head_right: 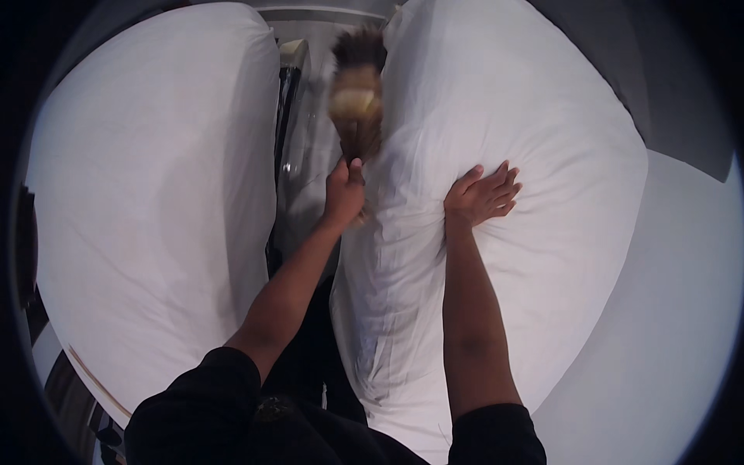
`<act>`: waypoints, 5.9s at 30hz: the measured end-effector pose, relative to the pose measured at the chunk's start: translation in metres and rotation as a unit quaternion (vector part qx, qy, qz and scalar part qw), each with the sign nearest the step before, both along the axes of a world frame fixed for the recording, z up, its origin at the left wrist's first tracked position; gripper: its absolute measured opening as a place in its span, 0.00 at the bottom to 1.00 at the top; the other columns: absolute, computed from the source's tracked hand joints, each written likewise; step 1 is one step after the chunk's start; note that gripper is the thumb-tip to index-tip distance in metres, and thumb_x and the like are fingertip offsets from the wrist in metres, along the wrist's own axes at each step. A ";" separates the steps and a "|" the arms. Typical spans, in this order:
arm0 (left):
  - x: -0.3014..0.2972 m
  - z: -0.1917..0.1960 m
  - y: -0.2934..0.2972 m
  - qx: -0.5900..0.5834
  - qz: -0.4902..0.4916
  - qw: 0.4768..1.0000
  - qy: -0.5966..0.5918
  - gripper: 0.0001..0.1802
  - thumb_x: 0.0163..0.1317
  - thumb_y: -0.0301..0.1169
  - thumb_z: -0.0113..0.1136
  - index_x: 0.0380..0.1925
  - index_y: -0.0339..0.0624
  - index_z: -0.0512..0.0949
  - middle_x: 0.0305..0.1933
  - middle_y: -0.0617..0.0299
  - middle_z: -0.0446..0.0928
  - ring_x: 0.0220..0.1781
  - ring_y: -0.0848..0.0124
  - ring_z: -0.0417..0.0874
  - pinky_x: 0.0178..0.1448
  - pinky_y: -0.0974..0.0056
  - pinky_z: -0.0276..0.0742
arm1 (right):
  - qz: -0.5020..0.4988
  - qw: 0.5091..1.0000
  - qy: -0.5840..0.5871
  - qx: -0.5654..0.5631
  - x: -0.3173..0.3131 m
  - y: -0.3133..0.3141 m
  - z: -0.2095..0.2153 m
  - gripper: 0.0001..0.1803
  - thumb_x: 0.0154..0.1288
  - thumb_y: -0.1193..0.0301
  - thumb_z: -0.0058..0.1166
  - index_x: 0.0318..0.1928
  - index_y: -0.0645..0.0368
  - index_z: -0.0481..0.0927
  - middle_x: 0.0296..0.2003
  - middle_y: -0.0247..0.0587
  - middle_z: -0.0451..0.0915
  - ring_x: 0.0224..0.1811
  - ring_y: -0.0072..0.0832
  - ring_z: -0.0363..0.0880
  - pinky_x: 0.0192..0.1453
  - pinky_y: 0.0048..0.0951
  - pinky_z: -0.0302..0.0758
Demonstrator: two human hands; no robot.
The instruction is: Dusting the beds and surfaces in a hotel room using a feather duster.
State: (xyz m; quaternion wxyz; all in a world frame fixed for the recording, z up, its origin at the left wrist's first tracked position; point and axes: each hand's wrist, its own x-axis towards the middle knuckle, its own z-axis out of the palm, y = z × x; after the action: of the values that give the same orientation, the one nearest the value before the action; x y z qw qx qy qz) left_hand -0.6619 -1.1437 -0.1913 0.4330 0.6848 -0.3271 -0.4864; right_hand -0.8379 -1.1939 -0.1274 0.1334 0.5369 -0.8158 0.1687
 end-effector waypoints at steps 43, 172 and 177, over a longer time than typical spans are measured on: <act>-0.007 -0.015 0.096 0.350 -0.149 0.924 -0.026 0.16 0.59 0.33 0.42 0.33 0.26 0.72 0.32 0.45 0.75 0.35 0.50 0.76 0.36 0.53 0.70 | 0.752 -0.241 -0.605 0.102 -0.065 0.235 0.253 0.16 0.60 0.58 0.45 0.38 0.57 0.76 0.43 0.53 0.69 0.42 0.48 0.68 0.43 0.44 0.66; -0.113 -0.093 0.276 0.042 0.036 0.998 0.039 0.13 0.61 0.34 0.42 0.43 0.42 0.69 0.29 0.40 0.74 0.36 0.42 0.73 0.37 0.47 0.68 | 0.199 0.980 0.015 0.011 -0.090 0.152 -0.078 0.30 0.63 0.53 0.29 0.57 0.62 0.58 0.59 0.53 0.56 0.63 0.43 0.49 0.62 0.44 0.45; -0.103 -0.101 0.154 0.084 -0.021 0.996 0.017 0.12 0.57 0.31 0.44 0.40 0.39 0.70 0.30 0.40 0.74 0.37 0.41 0.73 0.40 0.47 0.68 | 0.200 0.979 0.019 0.012 -0.093 0.149 -0.082 0.31 0.63 0.52 0.27 0.57 0.64 0.58 0.59 0.55 0.55 0.63 0.44 0.49 0.62 0.44 0.45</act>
State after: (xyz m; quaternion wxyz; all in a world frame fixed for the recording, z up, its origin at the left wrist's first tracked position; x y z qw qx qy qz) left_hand -0.7654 -0.9899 -0.2922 0.3691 0.7032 -0.2927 -0.5326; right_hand -0.9312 -1.0454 -0.2096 0.1059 0.6942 -0.6909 0.1718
